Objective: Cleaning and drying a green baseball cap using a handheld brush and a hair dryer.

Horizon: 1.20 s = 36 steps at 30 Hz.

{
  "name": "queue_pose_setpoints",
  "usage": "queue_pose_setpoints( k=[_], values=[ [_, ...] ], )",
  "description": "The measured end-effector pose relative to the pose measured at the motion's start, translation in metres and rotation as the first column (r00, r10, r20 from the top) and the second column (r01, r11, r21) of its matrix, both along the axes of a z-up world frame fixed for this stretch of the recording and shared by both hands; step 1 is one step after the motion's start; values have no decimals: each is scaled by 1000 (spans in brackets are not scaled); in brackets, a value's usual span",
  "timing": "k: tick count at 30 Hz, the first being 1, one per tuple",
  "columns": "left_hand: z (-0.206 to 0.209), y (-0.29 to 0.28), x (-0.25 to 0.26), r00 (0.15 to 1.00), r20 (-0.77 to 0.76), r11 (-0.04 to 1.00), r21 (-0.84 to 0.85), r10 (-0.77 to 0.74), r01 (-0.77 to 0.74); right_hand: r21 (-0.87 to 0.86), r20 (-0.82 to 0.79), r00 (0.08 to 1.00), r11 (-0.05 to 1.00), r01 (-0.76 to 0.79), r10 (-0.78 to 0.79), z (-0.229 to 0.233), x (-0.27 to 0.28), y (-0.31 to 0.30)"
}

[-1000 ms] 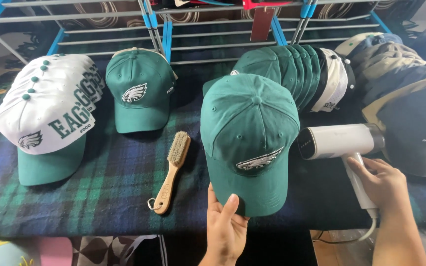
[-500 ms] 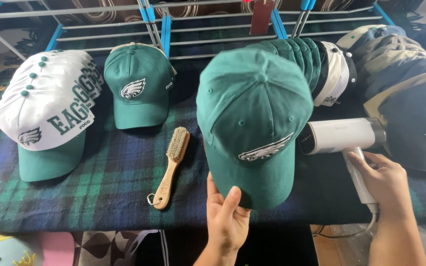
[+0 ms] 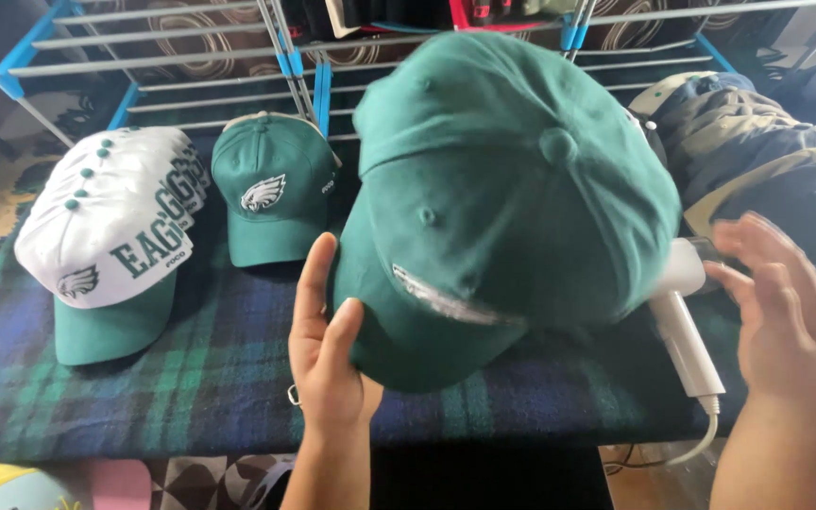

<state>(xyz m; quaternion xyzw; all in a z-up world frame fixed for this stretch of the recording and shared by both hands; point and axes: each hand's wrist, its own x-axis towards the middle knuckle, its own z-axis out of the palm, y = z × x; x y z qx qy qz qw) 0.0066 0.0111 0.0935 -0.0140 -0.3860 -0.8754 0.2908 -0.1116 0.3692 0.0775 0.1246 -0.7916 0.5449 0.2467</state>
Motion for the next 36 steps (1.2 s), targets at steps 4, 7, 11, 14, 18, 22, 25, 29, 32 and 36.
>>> queue_pose_setpoints(
  k=[4,7,11,14,18,22,25,29,32,36],
  values=[
    [15,-1,13,998,-6,972,-223,67,-67,-362,-48,736,675,-643,676,63,17,-40],
    [23,-2,16,991,57,911,-403,117,-85,-137,-112,552,538,-832,826,115,51,-88],
    [30,-6,17,980,146,863,-503,138,-46,48,13,238,237,-970,971,76,37,-82],
    [42,-8,21,961,212,763,-647,177,2,-232,-19,117,109,-967,993,36,60,-76],
    [43,-23,16,945,311,724,-674,104,143,796,440,868,547,-258,-230,-69,31,-39],
    [44,-21,19,946,208,645,-764,249,-2,-598,-349,95,-143,-788,932,44,84,-117],
    [40,-17,15,955,112,562,-825,276,-65,-828,-322,40,-261,-495,946,59,99,-97],
    [45,-19,1,943,-119,529,-803,310,-275,-481,225,643,658,-580,732,85,97,-74],
    [62,-31,-14,915,-251,469,-797,318,-381,169,150,824,807,-566,546,120,51,-83],
    [102,-58,-11,880,-391,163,-882,269,-442,250,59,910,876,-411,410,148,-20,-105]
  ],
)
